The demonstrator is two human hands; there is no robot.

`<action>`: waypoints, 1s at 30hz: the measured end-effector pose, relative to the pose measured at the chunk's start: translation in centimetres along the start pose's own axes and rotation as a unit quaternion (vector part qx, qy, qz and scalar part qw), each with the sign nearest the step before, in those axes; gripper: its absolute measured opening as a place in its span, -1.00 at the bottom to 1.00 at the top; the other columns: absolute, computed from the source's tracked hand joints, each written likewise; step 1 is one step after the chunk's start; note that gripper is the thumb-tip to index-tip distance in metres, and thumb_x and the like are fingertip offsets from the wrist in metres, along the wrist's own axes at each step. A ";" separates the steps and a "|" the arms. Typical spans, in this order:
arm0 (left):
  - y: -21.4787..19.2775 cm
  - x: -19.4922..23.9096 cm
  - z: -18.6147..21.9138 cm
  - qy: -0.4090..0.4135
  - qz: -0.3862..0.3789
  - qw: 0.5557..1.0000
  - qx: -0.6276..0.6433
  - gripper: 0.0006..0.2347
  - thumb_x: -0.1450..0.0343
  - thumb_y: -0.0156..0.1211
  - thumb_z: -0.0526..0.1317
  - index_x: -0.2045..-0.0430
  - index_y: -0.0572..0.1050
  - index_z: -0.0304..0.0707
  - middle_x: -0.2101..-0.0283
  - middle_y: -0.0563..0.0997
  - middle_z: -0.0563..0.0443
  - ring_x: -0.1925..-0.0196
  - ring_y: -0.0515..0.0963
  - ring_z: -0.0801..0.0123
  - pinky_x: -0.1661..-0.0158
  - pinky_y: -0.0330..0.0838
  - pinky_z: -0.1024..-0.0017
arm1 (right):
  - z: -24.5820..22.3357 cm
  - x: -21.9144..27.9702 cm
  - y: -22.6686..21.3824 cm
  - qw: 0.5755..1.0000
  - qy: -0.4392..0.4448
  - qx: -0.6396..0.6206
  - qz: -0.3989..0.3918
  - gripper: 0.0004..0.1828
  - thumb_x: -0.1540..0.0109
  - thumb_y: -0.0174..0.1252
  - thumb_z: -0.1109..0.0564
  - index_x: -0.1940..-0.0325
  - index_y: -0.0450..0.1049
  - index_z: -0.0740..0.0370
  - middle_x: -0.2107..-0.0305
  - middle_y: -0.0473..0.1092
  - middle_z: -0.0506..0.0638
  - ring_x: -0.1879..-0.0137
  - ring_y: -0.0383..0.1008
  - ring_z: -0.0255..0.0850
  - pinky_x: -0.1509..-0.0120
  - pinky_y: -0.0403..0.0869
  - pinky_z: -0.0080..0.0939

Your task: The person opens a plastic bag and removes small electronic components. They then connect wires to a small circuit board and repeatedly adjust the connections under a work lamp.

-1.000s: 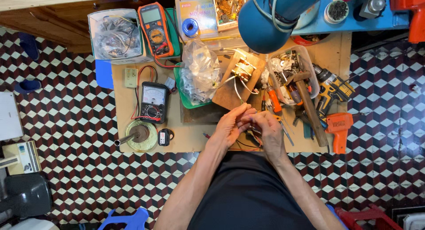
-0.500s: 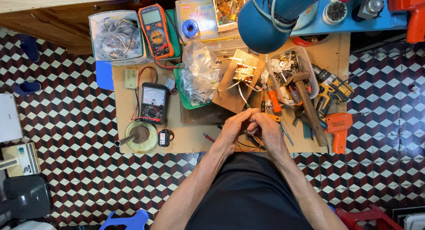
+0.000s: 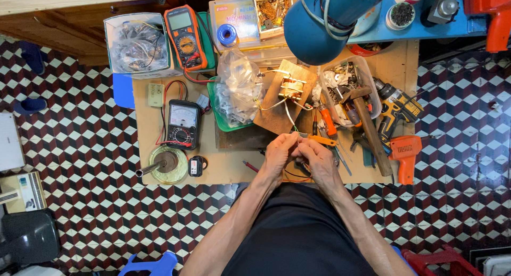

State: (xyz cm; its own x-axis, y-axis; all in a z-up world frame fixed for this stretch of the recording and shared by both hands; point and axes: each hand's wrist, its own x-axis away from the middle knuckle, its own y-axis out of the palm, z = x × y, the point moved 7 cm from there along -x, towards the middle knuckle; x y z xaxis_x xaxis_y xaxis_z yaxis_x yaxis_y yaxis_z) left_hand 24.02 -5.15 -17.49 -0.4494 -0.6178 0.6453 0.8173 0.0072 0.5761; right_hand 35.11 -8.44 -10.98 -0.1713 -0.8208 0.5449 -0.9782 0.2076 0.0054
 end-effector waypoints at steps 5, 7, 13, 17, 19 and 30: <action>-0.7 -1.5 -1.6 0.012 0.013 0.998 0.063 -0.75 -0.51 0.17 -0.09 0.26 0.48 -0.36 0.25 0.63 -0.03 0.38 0.49 0.57 0.33 0.41 0.59 | -1.2 0.1 0.4 0.999 -0.049 0.012 -0.017 -0.70 -0.37 -0.01 0.10 0.19 0.55 0.36 0.30 0.50 -0.06 0.16 0.47 -0.37 -0.01 0.46 -0.38; -1.4 -2.1 -1.8 -0.010 0.043 0.991 0.126 -0.79 -0.49 0.16 -0.12 0.30 0.43 -0.33 0.28 0.61 -0.03 0.35 0.55 0.49 0.28 0.50 0.50 | -1.5 0.4 0.7 0.997 -0.064 0.022 -0.027 -0.71 -0.37 -0.03 0.10 0.18 0.55 0.33 0.29 0.50 -0.05 0.15 0.46 -0.37 -0.03 0.45 -0.38; -2.1 -1.8 -1.1 -0.039 0.091 0.990 0.098 -0.78 -0.48 0.12 -0.10 0.27 0.44 -0.32 0.40 0.55 -0.03 0.40 0.56 0.39 0.38 0.44 0.48 | -1.8 1.4 1.1 0.995 -0.082 0.021 -0.061 -0.69 -0.43 -0.02 0.09 0.18 0.53 0.35 0.29 0.49 -0.02 0.13 0.46 -0.34 -0.07 0.44 -0.34; -2.0 1.1 0.2 -0.032 0.079 0.995 -0.056 -0.71 -0.49 0.10 0.02 0.24 0.48 -0.25 0.55 0.40 0.03 0.59 0.31 0.46 0.58 0.15 0.50 | -2.1 1.3 3.1 0.985 0.000 -0.104 -0.137 -0.71 -0.41 -0.03 0.06 0.12 0.50 0.34 0.39 0.49 0.02 0.20 0.53 -0.29 -0.01 0.53 -0.28; -1.8 2.7 1.0 -0.017 0.047 0.996 -0.067 -0.68 -0.49 0.03 0.08 0.21 0.51 -0.20 0.57 0.39 0.08 0.61 0.26 0.50 0.58 0.12 0.53 | -2.8 1.0 4.2 0.984 0.004 -0.100 -0.146 -0.72 -0.39 -0.02 0.07 0.10 0.50 0.34 0.38 0.48 0.01 0.21 0.52 -0.30 0.04 0.51 -0.27; -6.0 9.3 11.9 0.231 0.227 0.920 -0.220 -0.68 -0.58 0.05 -0.05 0.37 0.58 -0.35 0.42 0.44 0.05 0.37 0.36 0.53 0.33 0.26 0.55 | -10.3 -4.0 8.0 0.979 -0.139 0.092 -0.120 -0.67 -0.43 -0.05 0.02 0.14 0.53 0.29 0.34 0.51 -0.05 0.18 0.46 -0.38 0.04 0.46 -0.35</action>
State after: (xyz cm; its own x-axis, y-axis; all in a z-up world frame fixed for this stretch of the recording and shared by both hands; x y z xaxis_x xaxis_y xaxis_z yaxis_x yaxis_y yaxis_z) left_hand 10.66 -1.55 -8.92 0.0929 -0.8986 0.4287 0.9956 0.0906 -0.0257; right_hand 29.21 1.96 -4.51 0.0666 -0.9526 0.2969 -0.9944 -0.0880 -0.0593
